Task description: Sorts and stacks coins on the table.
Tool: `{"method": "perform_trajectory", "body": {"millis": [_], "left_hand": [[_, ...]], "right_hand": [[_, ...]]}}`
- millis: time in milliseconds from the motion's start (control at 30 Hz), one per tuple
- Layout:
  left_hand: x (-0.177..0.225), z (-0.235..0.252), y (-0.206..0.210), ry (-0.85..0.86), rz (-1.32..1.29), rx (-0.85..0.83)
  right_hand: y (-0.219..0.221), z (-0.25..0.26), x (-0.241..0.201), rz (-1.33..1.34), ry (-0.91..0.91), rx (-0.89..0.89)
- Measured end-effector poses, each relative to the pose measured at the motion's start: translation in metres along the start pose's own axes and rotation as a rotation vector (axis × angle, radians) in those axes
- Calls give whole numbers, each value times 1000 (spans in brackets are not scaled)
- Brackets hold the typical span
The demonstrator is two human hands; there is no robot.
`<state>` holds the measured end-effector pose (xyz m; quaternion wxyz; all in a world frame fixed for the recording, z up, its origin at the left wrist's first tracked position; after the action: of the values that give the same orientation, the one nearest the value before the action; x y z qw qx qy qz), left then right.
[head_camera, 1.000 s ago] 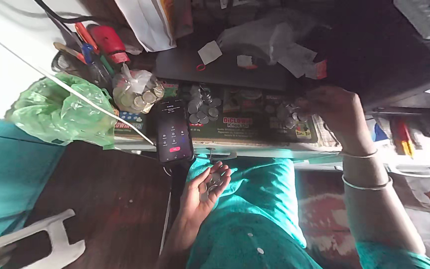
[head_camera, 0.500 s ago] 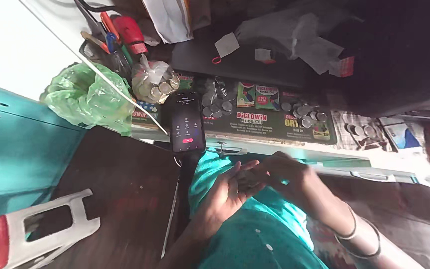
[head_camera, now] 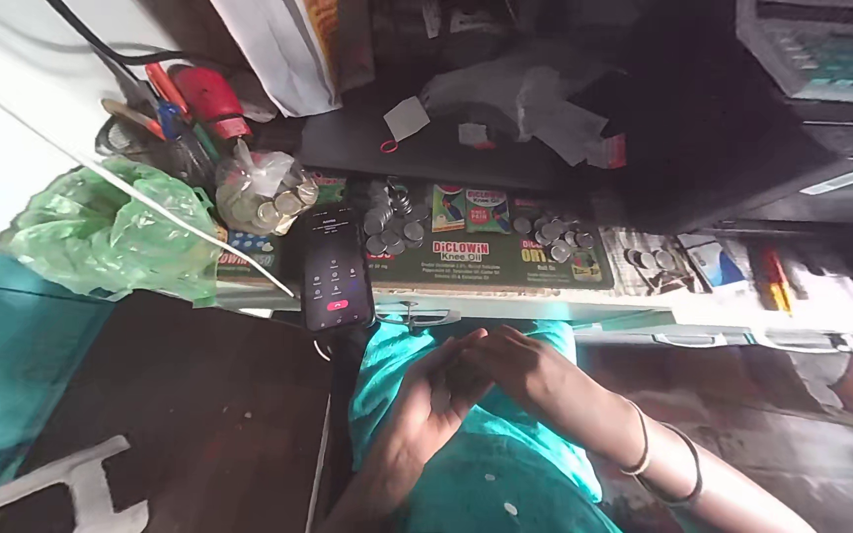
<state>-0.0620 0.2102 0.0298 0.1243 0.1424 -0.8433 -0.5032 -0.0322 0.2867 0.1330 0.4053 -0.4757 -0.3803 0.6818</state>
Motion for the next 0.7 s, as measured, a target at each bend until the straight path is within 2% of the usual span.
{"method": "perform_trajectory", "body": {"millis": [100,167,233,333,433,533,700], "left_hand": [[1,1,0,14,-7,63],[3,1,1,34,3,79],[5,1,0,55,-8,103],[5,4,1,47,-55,80],[3,6,-2,17,-75,56],[2,6,0,5,-58,41],[2,6,0,3,-68,26]], "right_hand": [[-4,0,7,50,12,19],[-10,0,17,201,100,38],[-17,-2,35,495,288,59],[-20,-8,64,1188,591,88],[-25,-11,80,1558,699,133],[-37,-12,95,1669,724,177],[-56,-10,121,1615,697,275]]}}
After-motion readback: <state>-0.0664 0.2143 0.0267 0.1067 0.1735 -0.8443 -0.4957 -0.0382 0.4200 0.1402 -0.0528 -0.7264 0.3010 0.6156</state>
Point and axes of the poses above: each hand's wrist, its own z-axis towards the middle knuckle, its own y-axis out of the palm, x = y × z, the point moved 8 cm from there along z, towards the middle knuckle, and after that the axes turned 7 degrees about y, right-handed, at the moved point
